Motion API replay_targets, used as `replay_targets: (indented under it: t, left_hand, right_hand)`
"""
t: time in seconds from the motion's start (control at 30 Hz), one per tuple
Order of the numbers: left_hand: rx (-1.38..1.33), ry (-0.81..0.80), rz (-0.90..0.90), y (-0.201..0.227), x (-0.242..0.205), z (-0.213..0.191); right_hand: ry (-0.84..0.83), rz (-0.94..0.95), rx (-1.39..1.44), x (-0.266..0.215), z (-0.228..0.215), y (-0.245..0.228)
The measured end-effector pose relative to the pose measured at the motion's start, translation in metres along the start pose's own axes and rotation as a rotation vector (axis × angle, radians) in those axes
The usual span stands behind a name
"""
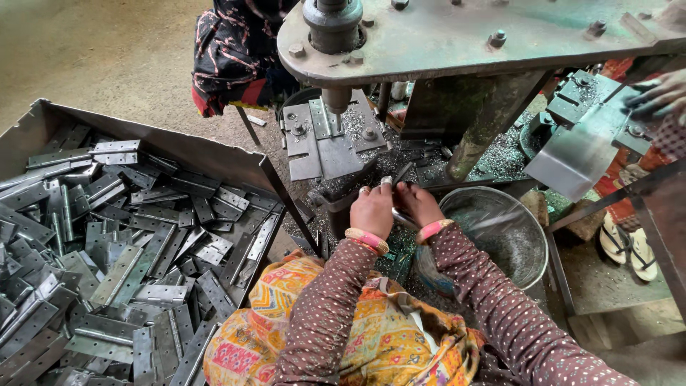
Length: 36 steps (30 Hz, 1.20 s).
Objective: The person sits on the floor and operates a metalworking machine, placing metal pieces into the press and using a lever to activate the mechanism. They repeatedly pick up metal parts from a nearby bin and process them.
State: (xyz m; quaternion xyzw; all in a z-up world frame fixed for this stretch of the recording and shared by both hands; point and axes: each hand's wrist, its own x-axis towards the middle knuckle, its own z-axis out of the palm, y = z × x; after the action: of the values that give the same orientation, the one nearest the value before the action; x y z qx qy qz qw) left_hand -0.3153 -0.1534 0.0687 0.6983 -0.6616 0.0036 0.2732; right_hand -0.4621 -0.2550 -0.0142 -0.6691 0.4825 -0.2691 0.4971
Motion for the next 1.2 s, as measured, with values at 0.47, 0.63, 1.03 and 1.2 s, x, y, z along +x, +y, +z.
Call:
replay_targets:
  t: [0.47, 0.63, 1.03, 1.2]
  left_hand:
    - [-0.586, -0.193, -0.323, -0.012, 0.007, 0.000]
    - [-0.990, -0.204, -0.382, -0.034, 0.009, 0.028]
    - [-1.121, -0.142, -0.477, -0.049, 0.009, 0.046]
    - [-1.367, -0.117, -0.515, -0.052, 0.008, 0.046]
  right_hand:
    - [-0.037, 0.222, 0.703, -0.012, -0.006, -0.024]
    - [0.021, 0.226, 0.608, -0.008, -0.006, -0.018]
    - [0.070, 0.101, 0.418, 0.016, -0.009, 0.033]
    - [0.086, 0.046, 0.533, 0.020, -0.008, 0.049]
